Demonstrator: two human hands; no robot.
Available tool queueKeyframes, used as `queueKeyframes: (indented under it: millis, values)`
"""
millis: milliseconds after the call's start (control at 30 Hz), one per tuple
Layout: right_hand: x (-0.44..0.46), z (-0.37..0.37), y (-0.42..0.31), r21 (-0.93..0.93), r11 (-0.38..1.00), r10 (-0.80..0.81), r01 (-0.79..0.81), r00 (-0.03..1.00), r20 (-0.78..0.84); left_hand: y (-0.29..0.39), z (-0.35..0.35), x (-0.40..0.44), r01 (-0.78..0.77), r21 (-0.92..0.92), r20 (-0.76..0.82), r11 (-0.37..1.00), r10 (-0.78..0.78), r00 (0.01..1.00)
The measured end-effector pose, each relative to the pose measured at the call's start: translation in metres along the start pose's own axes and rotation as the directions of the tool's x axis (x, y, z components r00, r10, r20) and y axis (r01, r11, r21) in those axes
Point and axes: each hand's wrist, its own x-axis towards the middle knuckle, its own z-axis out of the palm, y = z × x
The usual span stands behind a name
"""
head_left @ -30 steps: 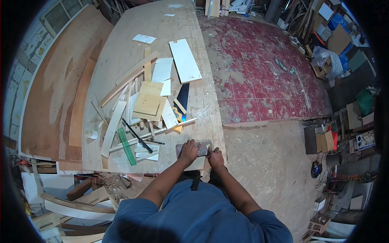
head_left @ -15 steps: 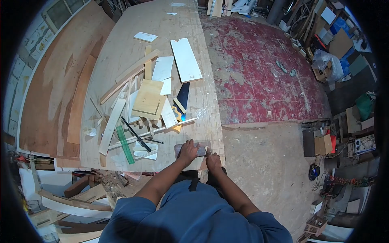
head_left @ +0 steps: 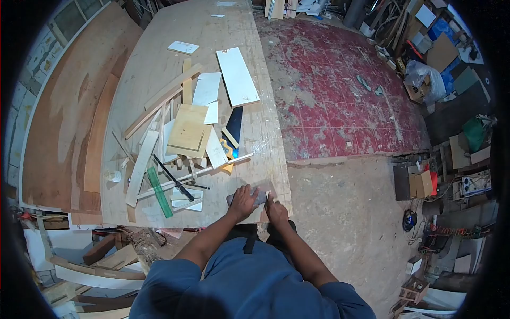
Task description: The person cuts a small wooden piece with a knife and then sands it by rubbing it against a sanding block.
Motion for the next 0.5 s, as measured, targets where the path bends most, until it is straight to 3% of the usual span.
queueKeyframes:
  millis: [67,233,433,500]
  values:
    - [0.02,-0.009,0.002,0.025,0.999,-0.029,0.03,0.999,-0.031,0.004,-0.006,0.015,0.132,-0.033,-0.004,0.991,-0.132,0.991]
    - [0.047,-0.027,-0.008,0.025,0.997,0.078,-0.079,0.995,0.057,-0.003,-0.022,0.038,0.129,0.0,0.053,0.992,-0.129,0.99]
    - [0.054,-0.05,-0.012,-0.207,0.976,0.047,-0.067,0.994,-0.099,-0.011,-0.007,0.042,0.108,0.073,0.084,0.991,-0.114,0.99]
    - [0.058,-0.04,-0.001,-0.208,0.978,-0.008,-0.02,0.991,-0.132,-0.011,-0.007,0.044,0.098,0.085,0.081,0.992,-0.105,0.991]
